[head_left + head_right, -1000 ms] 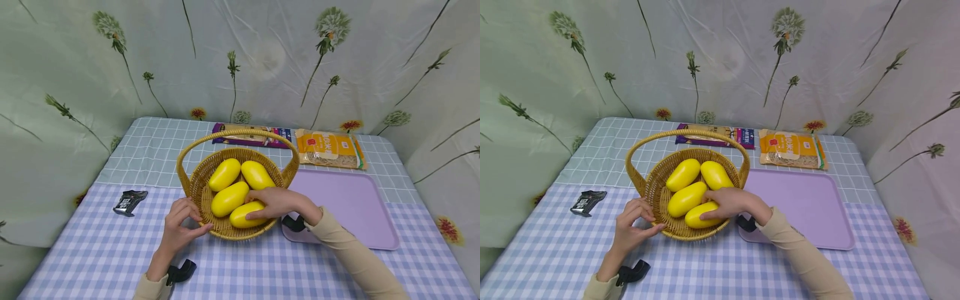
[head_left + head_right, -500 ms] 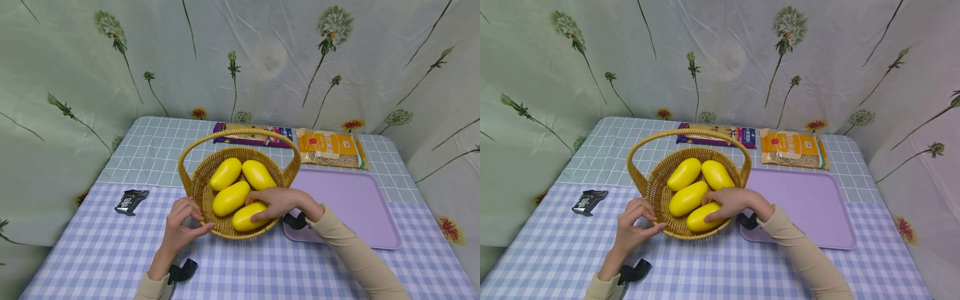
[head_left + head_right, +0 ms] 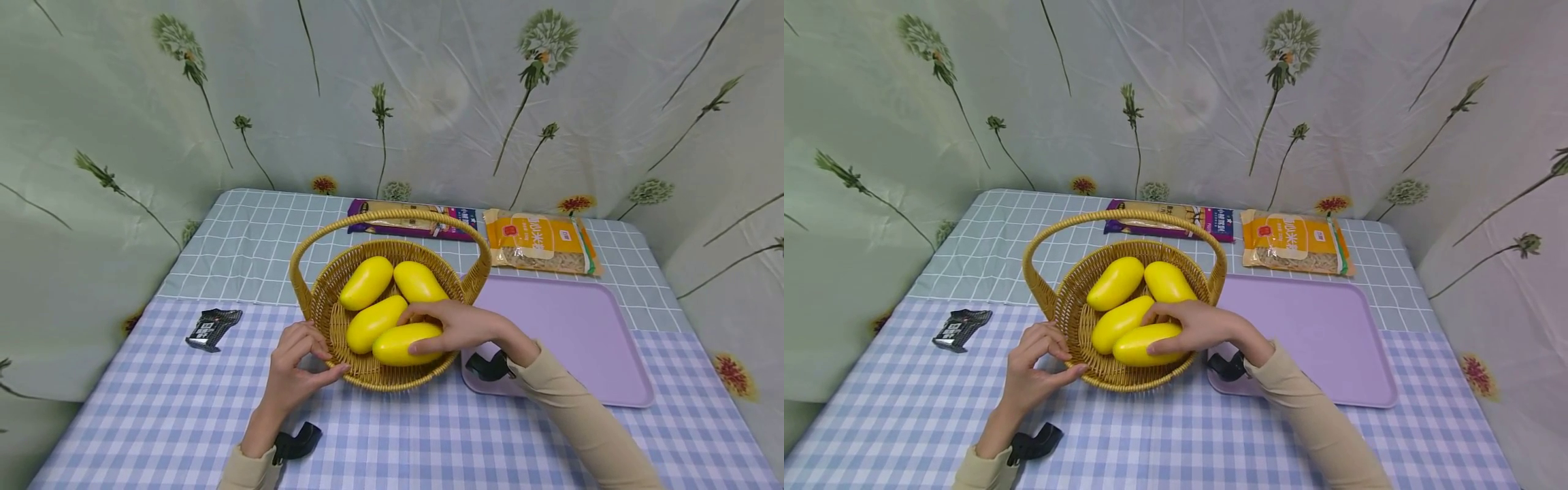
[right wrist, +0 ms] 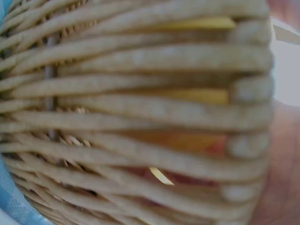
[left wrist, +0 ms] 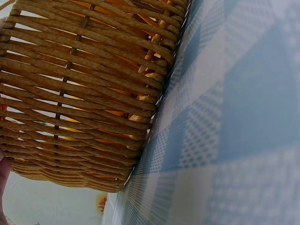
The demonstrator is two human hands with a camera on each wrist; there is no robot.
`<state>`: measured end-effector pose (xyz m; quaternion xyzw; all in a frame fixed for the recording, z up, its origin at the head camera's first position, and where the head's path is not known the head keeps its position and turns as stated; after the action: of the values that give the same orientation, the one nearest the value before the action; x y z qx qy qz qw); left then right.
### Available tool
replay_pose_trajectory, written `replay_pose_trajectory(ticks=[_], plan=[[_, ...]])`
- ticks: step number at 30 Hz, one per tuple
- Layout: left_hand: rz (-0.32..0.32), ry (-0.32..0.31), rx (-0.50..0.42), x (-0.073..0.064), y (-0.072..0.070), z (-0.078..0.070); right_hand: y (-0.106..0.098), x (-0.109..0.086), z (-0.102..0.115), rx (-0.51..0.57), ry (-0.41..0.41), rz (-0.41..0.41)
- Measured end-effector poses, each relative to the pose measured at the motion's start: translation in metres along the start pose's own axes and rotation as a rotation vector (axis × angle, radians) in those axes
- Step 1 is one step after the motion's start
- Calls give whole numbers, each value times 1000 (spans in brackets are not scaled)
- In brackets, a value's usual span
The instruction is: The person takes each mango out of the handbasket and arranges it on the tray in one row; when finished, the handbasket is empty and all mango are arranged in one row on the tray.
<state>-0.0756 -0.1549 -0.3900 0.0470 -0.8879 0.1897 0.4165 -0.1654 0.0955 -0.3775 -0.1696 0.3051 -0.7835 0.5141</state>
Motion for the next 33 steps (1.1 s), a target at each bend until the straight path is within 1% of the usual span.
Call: replay_pose_trajectory(ticks=[3, 6, 9, 13, 16, 18, 23, 26, 29, 33], plan=[[2, 0, -2, 0, 1, 1, -1, -1, -1, 50, -5, -45], [2, -1, -1, -3, 1, 5, -1, -2, -1, 105, -5, -84], [0, -2, 2, -10, 2, 15, -1, -3, -2, 148, 4, -122], [0, -1, 6, -21, 3, 31, -1, -6, -2, 167, 19, -180], [-1, 4, 8, -23, 3, 35, 0, -9, -2, 194, 29, -229], [-3, 9, 5, -21, 3, 32, 0, -11, -1, 230, 31, -268], [-7, 22, -4, -8, 2, 12, 0, -16, 2, 313, 26, -360], [-8, 23, -4, -2, 1, 4, 1, -18, 3, 361, 19, -395], [-12, 28, -13, -1, 1, 2, 3, -20, 3, 407, 16, -421], [-11, 30, -21, -2, 1, 4, 5, -23, 4, 471, -10, -450]])
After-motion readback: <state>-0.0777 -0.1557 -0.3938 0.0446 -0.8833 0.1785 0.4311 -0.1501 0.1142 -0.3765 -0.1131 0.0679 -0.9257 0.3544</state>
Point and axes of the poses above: each hand's wrist, its own x-axis towards the middle knuckle, its own y-axis out of the palm, z = x × y, the point moved 3 cm from there along x, towards the middle knuckle, and after that the axes turned 10 degrees about -y, right-handed, at the moved point
